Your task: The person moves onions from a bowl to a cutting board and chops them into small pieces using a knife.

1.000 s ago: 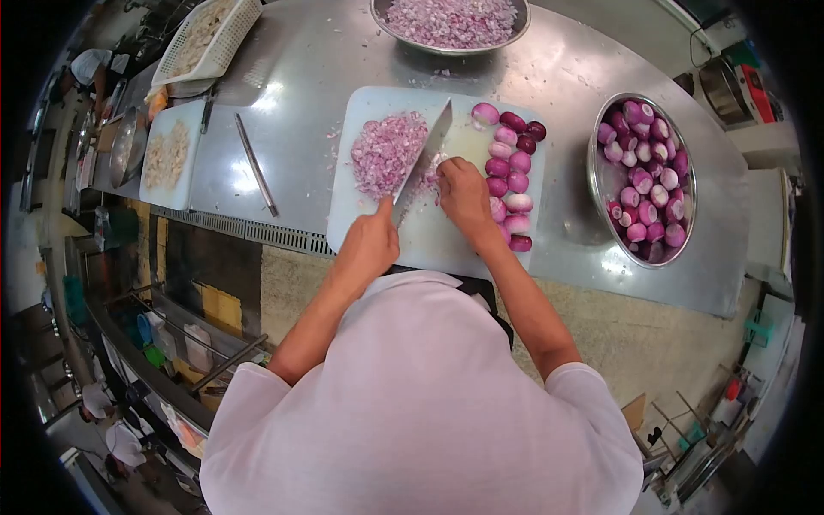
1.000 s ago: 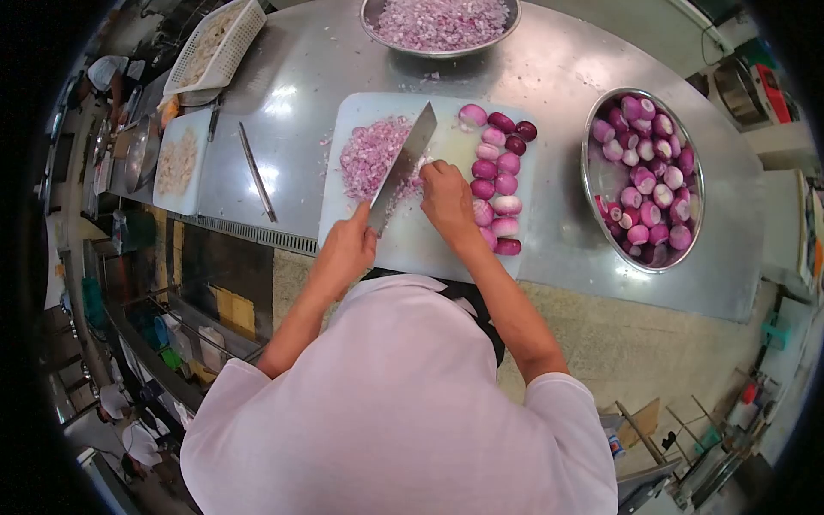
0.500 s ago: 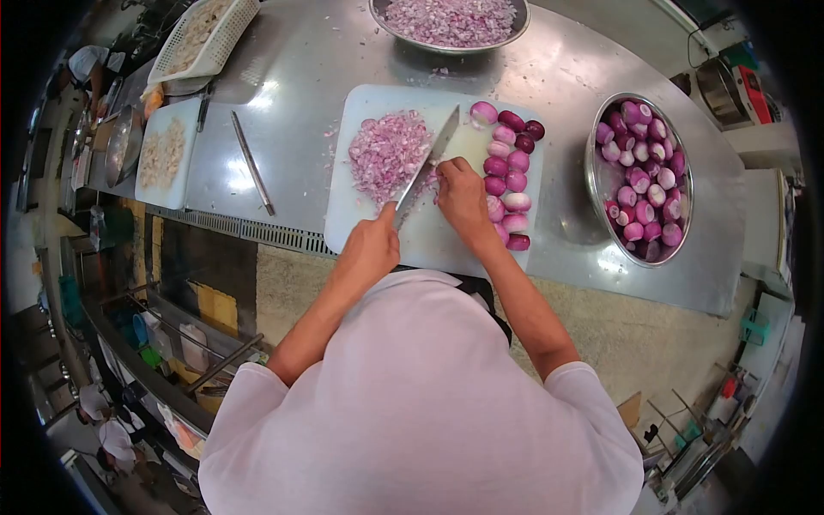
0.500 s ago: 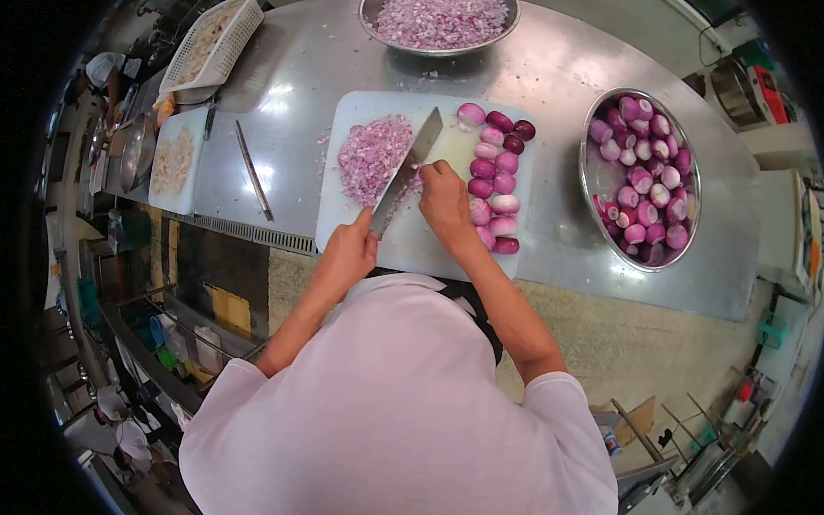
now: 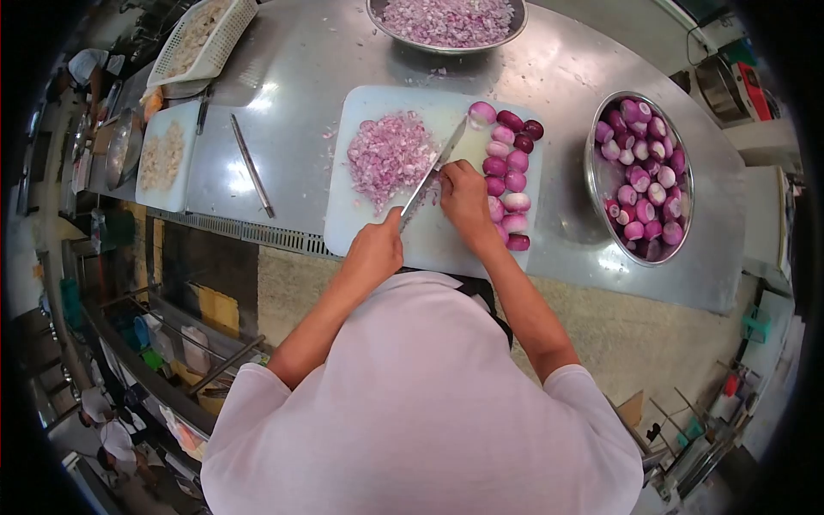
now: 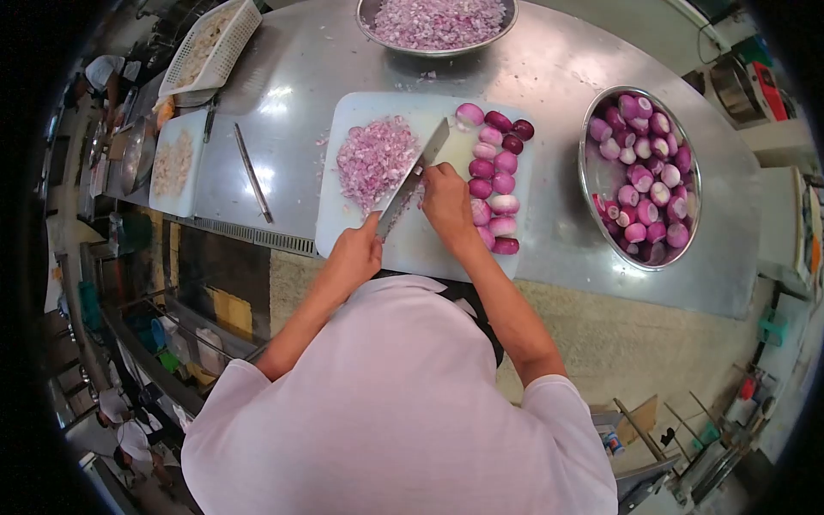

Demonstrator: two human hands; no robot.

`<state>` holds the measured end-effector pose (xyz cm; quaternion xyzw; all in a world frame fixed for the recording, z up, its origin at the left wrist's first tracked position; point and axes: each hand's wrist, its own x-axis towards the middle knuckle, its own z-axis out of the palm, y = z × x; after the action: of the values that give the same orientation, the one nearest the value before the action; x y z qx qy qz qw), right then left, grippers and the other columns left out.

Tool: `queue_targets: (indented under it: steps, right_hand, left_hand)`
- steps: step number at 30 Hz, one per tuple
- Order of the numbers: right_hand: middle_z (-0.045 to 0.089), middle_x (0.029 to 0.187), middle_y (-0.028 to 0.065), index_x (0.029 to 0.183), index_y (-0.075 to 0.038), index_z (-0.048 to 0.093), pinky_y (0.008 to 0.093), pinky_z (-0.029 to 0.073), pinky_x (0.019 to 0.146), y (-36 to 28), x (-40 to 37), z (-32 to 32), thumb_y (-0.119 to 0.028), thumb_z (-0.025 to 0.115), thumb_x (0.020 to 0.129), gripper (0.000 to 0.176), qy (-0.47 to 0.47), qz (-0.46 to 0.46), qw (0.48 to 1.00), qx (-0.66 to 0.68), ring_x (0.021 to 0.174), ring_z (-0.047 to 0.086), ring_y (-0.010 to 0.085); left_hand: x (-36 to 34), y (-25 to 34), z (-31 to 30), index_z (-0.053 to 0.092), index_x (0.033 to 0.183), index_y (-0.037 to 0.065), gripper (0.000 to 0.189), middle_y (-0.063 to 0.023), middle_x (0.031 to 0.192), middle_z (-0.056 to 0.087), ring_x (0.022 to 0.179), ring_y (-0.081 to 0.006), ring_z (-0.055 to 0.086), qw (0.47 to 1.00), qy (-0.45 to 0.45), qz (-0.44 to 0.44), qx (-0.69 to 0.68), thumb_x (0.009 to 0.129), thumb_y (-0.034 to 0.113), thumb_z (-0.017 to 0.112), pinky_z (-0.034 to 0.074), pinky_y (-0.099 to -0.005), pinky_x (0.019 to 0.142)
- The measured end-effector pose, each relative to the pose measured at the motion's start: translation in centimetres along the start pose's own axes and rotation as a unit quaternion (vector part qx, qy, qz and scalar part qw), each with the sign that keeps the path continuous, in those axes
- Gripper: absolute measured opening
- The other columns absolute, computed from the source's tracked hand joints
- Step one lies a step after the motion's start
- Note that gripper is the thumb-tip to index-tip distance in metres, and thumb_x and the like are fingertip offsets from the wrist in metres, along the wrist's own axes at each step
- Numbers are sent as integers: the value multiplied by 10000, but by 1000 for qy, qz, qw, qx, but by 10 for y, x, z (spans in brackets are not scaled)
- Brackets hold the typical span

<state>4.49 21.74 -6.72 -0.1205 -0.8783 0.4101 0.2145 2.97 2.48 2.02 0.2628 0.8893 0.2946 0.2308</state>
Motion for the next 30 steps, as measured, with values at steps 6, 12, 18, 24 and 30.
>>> queue_targets:
  steps: [6,12,18,24,30]
  right_hand:
    - [615,818,203,852,10,651,491,502,683,0,-1,-3,-1,598,799,76,-5,2,999,-32,766,628,417]
    - [620,820,209,848,1,660,487,504,679,5,-5,-4,-7,594,808,77,-12,6,999,-43,752,625,416]
    - [625,803,209,840,2,663,490,498,676,6,-6,-8,-10,614,789,72,-11,17,999,-35,739,627,415]
    - [643,798,195,814,3,672,438,514,671,8,1,-37,24,635,741,84,-10,39,998,-43,724,645,372]
    - [651,806,178,830,7,676,399,513,670,25,36,-77,28,635,750,92,99,36,994,-42,697,641,338]
  left_hand:
    - [0,0,1,502,1160,-36,367,-291,669,598,669,-482,610,999,16,14,29,796,-48,543,470,-546,605]
    - [-1,1,3,507,1131,-39,341,-284,655,594,662,-479,610,999,0,26,23,792,-49,546,469,-546,588]
    - [-1,-4,7,476,1210,-39,383,-272,667,592,661,-461,605,999,-4,30,43,838,-12,560,441,-522,594]
    - [9,-17,10,485,1154,-21,315,-268,655,584,659,-467,592,999,6,41,20,848,1,559,434,-523,592]
    - [-10,-31,-5,497,1111,-2,259,-268,691,602,673,-460,599,996,-75,50,-29,863,19,568,447,-493,590]
